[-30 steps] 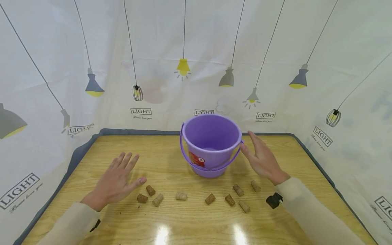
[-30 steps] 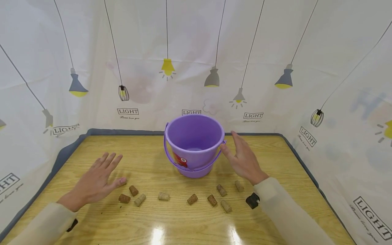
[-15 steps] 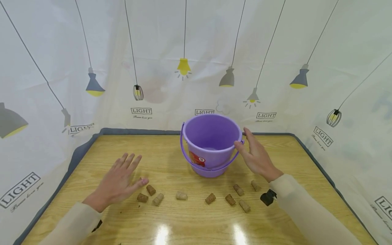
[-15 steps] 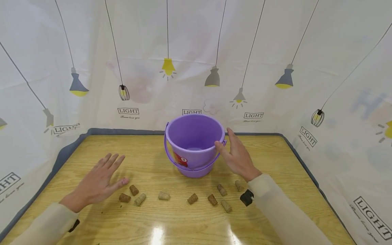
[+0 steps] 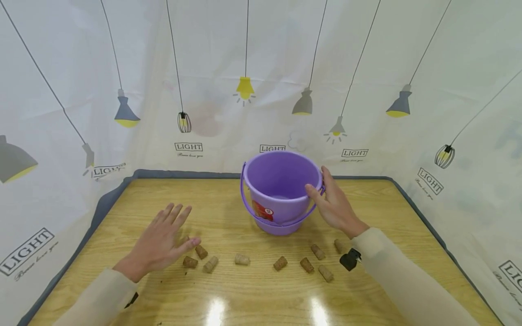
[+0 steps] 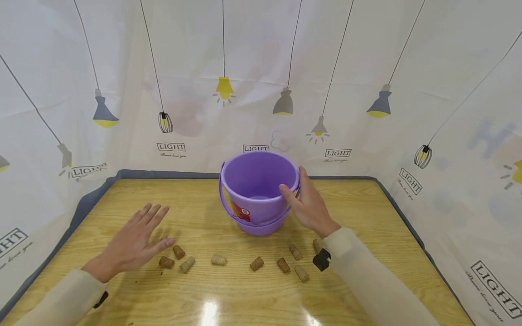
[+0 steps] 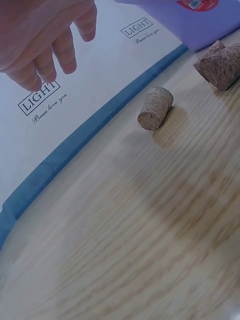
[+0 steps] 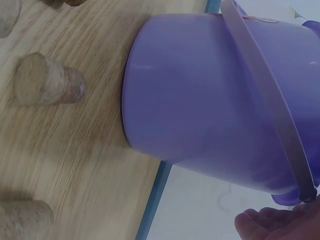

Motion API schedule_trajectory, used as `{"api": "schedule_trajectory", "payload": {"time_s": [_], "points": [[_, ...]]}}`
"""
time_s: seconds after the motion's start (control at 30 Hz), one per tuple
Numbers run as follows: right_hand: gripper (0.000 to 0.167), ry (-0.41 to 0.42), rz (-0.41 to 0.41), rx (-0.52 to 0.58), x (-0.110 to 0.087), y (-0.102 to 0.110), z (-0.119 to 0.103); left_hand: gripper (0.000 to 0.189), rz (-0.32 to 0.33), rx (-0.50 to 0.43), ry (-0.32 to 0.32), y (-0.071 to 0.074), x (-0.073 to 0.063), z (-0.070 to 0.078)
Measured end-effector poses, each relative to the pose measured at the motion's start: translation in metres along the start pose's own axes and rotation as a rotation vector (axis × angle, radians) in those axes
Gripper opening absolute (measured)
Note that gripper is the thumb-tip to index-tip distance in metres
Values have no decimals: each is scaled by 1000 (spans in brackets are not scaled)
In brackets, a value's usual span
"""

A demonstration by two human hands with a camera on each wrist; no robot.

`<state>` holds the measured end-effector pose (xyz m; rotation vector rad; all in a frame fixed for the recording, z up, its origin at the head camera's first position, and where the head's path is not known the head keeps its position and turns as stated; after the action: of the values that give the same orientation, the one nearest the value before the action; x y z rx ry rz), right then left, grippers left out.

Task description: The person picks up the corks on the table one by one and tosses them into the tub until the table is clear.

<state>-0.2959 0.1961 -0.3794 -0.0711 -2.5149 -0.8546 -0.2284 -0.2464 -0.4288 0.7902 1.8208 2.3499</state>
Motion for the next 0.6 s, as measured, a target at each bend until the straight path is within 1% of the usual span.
{"api": "schedule_trajectory", "payload": {"time_s": [0.17, 0.37, 0.6], "points": [[83, 11, 4, 37, 2, -6, -4, 92, -15, -2, 4, -1, -1, 2], [83, -1, 12, 58, 2, -10, -6, 92, -23, -9, 6, -4, -1, 2], [77, 5, 19, 96, 3, -13, -7, 90, -3, -8, -9, -4, -1, 2]]}}
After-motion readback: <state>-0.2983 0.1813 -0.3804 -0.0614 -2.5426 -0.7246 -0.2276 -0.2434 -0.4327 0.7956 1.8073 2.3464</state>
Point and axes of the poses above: each hand's wrist, its own x-axis towards the middle knuckle, its own y-axis out of the back of the hand, z = x × y, the point moved 3 cm from there along x, towards the middle knuckle, and after that the axes turned 8 degrees about z, right-handed, at the moved point
